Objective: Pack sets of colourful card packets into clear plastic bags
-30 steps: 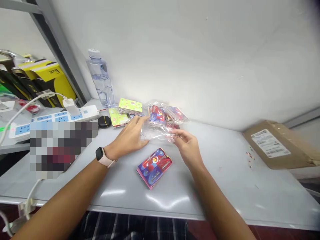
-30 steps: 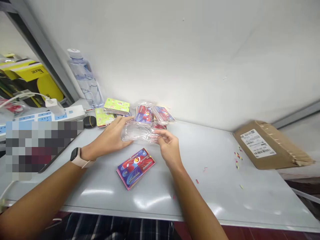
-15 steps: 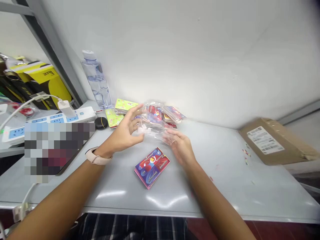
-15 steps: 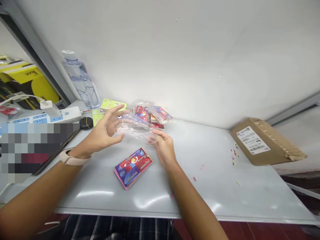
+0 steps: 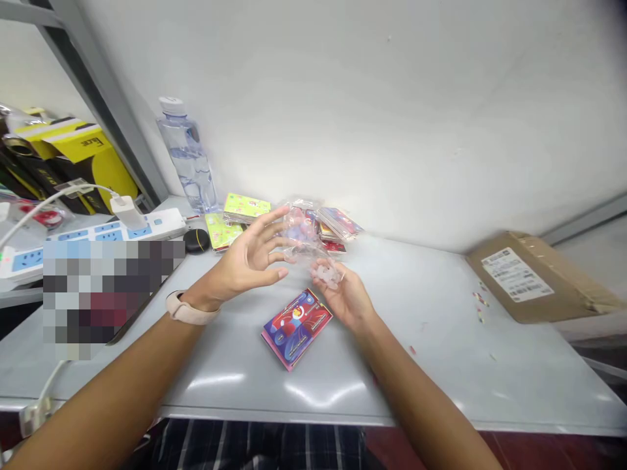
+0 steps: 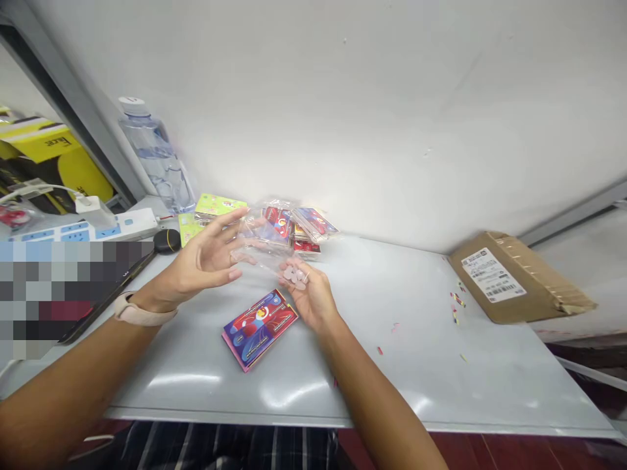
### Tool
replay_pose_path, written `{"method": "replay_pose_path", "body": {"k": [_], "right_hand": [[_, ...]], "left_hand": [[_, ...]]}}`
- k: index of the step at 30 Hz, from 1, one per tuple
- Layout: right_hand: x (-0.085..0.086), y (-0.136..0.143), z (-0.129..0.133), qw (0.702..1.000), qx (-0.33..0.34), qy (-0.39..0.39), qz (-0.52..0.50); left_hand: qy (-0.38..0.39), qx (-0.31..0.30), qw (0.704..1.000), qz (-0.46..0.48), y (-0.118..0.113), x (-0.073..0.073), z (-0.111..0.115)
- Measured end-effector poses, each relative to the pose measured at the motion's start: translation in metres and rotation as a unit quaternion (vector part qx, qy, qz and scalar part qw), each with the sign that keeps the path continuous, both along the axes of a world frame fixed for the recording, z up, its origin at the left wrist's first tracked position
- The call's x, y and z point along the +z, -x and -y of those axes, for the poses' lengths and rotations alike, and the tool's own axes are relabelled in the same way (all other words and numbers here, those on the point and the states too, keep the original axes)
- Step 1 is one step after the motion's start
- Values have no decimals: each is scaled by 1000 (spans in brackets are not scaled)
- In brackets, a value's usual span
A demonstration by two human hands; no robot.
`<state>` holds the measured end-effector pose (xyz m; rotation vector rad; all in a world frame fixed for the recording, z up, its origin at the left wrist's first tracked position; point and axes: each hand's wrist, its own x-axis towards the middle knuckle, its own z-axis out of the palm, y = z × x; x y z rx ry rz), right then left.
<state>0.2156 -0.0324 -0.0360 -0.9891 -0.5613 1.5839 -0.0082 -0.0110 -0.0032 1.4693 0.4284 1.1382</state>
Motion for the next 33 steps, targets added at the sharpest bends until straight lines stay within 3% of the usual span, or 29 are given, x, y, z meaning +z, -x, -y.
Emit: {"method": "replay_pose_path", "body": {"k": [9,21,27,33], "right_hand": [[2,1,5,999,42,-19,20],[1,-4,-1,1000,-15,15,-2],[6,-8,-3,998,-4,49,-38],[10,-12,1,998,32,50,7]], "left_hand": [[11,47,994,-96,-10,2,8],[6,146,989,-37,0,4,0],[43,132,990,9,2,2,-1],[65,100,993,13,-3,8,4]]}}
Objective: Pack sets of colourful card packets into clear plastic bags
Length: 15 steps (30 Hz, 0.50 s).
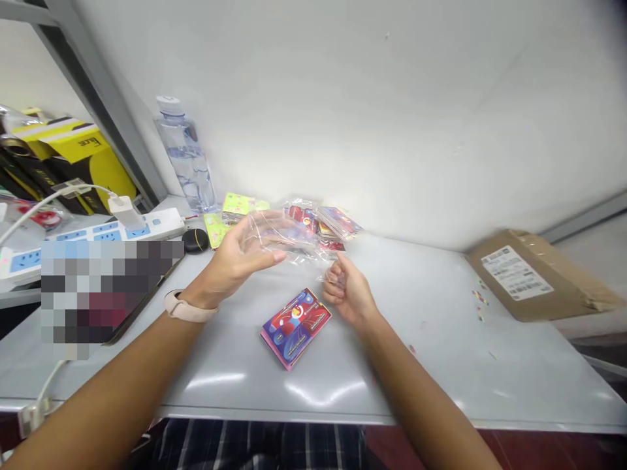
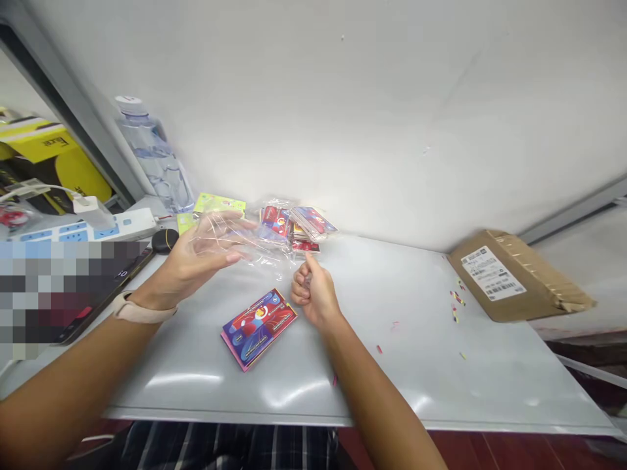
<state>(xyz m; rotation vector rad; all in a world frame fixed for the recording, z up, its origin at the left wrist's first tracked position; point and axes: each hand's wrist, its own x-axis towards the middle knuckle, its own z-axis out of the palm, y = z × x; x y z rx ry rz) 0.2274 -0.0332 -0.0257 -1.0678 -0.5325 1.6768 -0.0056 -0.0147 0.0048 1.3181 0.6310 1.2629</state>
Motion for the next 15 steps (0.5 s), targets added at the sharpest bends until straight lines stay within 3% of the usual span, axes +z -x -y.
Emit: {"method": "replay_pose_path", "body": {"k": [10,15], "right_hand": [[7,6,8,985,39,-111,128],[7,1,5,980,-4,-134,148]], "left_hand": [[28,-37,999,13,-1,-2,1],[4,76,997,8,3,-12,-9]]}}
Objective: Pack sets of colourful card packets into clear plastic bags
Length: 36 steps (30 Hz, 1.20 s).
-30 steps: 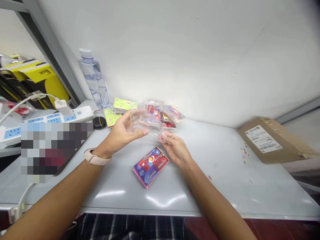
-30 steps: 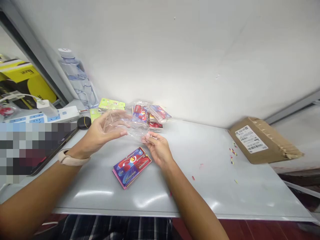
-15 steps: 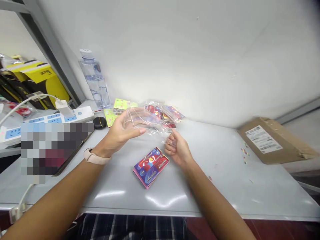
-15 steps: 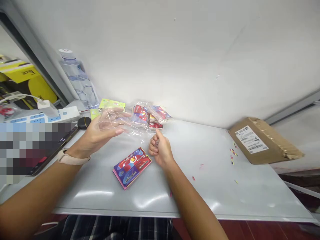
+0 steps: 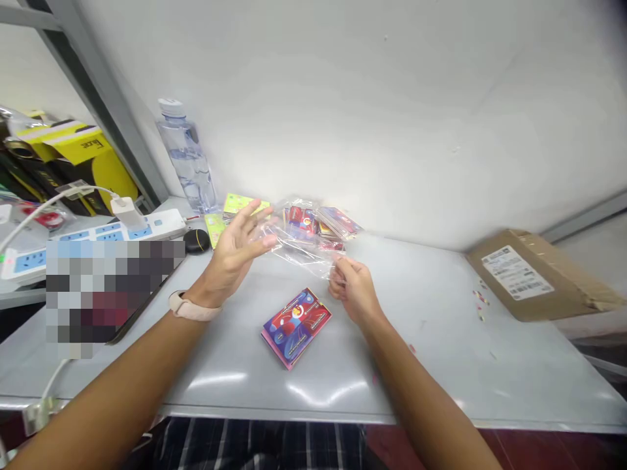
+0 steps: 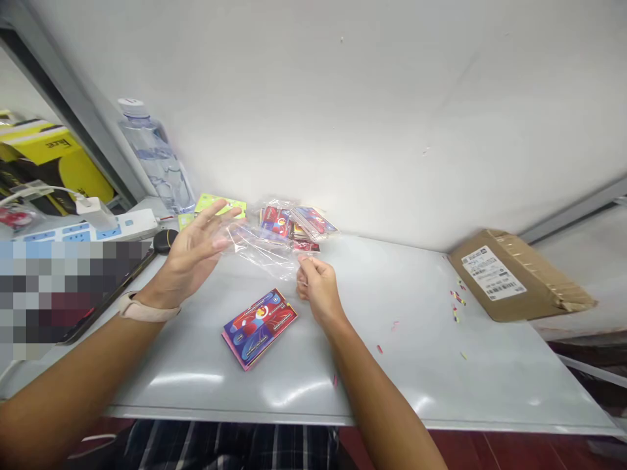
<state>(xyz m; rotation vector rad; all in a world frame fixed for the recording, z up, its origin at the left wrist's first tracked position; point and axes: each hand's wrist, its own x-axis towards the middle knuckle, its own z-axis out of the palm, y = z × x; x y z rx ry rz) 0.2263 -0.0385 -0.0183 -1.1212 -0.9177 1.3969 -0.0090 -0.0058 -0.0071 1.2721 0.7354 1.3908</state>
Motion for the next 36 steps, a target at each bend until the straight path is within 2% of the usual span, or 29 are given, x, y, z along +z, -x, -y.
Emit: {"method": "replay_pose_path", "body": {"k": [3,5,8,10,12,14,17,21,25,31,36], "right_hand": [[0,-2,-1,1000,-9,6,9],[-2,-2,-1,1000,2,11,20],[-5,-1,-1,999,22,9,36],[-5,-1,0,999,32,4,39],[-4,-1,1,998,39,1,41],[-3,-1,1,998,44,-2,46],[-2,-4,-1,998,23,-3,58],[1,-9,-2,997,-47,-20,61],[16,-12,1,992,-91,-81,16],[48,6,-3,989,-52,-120,-62],[52,24,-17,990,-28,-131,-37]], "left_hand": [[-59,118,991,-28,1,-3,-4],[-104,140,979,-109,0,-2,-2],[-140,55,957,-248,-6,-1,7],[-173,6,922,-345,-11,-3,13],[-201,-22,883,-423,-14,-7,15],[-214,-30,859,-465,-16,-10,15],[-214,-23,853,-475,-16,-13,14],[-208,-15,862,-462,-14,-11,12],[-207,-23,855,-474,-13,-11,12],[-209,-30,846,-489,-15,-12,14],[-205,-34,854,-477,-15,-12,13]]}}
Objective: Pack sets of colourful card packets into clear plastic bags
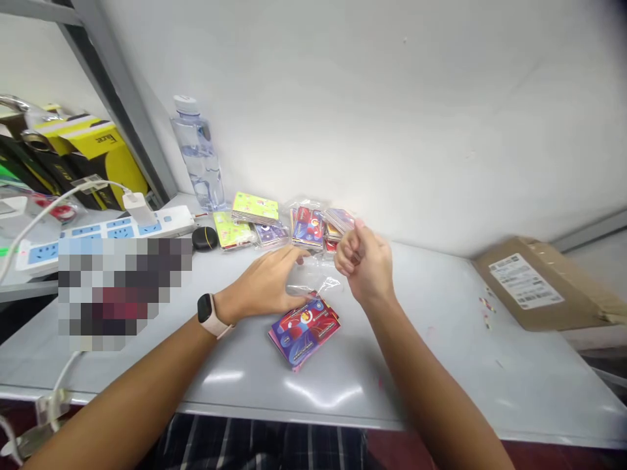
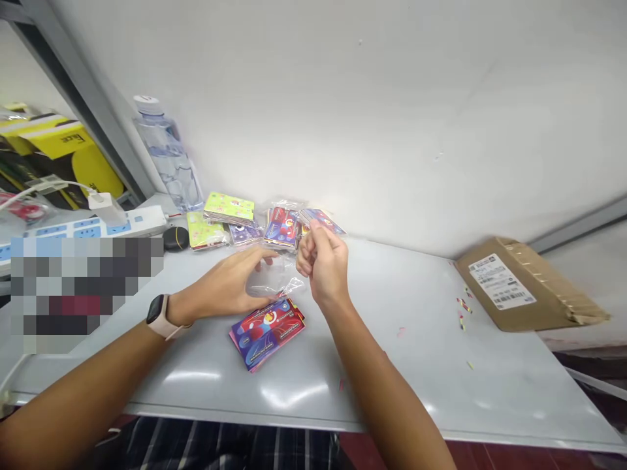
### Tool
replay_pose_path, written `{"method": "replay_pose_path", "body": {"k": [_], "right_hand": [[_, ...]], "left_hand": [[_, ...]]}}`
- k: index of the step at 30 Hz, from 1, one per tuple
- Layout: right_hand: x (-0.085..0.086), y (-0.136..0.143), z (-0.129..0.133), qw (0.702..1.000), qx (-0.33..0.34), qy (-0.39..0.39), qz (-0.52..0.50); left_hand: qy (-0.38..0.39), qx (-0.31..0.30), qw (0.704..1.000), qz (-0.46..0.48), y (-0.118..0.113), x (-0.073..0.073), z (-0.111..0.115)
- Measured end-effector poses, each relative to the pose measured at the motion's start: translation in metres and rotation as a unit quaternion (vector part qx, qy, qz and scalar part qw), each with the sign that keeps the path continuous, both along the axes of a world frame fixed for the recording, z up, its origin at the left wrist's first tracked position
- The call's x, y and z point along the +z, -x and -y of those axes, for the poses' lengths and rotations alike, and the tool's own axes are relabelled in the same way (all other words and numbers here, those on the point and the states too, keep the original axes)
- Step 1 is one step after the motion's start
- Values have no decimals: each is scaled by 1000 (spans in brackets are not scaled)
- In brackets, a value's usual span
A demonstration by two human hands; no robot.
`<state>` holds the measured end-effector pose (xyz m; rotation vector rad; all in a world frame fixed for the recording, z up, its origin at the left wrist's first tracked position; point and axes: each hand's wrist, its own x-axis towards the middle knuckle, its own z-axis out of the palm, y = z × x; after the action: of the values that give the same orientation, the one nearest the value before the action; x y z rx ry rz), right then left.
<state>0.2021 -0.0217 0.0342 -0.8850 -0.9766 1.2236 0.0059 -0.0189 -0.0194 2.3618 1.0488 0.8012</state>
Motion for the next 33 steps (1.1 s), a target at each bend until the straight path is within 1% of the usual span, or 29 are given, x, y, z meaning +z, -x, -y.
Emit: {"method": "replay_pose_path", "body": {"k": [6,16,18,21,22,24,25,26,27,28,30,31,33], "right_hand": [[-7,2,-8,999,26,-39,22],[-6,-2,-6,992,81,-93,38],[-6,-5,-5,991,67,-101,50],[-6,-15,-3,992,6,-101,71],[-7,-21,-2,992,-22,-89,82],[-10,-34,1,988,-69,-41,130],[-12,-40,3,982,-77,-6,174],[-14,-46,5,971,-63,26,231],[-16,-52,8,953,-31,46,296],[-17,-56,11,930,18,55,362],[-20,-60,17,878,118,55,461],[-22,-59,20,854,156,54,493],[-24,-57,24,822,201,57,529]], "left_hand": [[24,-4,1000,3,0,2,1],[27,5,1000,-5,-1,3,2],[21,2,1000,-6,0,3,2],[1,5,1000,-2,2,2,0],[-5,14,1000,-2,3,1,0],[-13,48,999,-3,5,0,-3],[-16,67,998,-3,6,0,-4],[-21,84,996,-1,7,0,-5],[-26,97,995,2,8,0,-6],[-31,106,994,7,9,0,-7],[-32,115,993,13,10,2,-7],[-30,118,993,14,10,3,-7],[-28,119,992,9,9,4,-6]]}}
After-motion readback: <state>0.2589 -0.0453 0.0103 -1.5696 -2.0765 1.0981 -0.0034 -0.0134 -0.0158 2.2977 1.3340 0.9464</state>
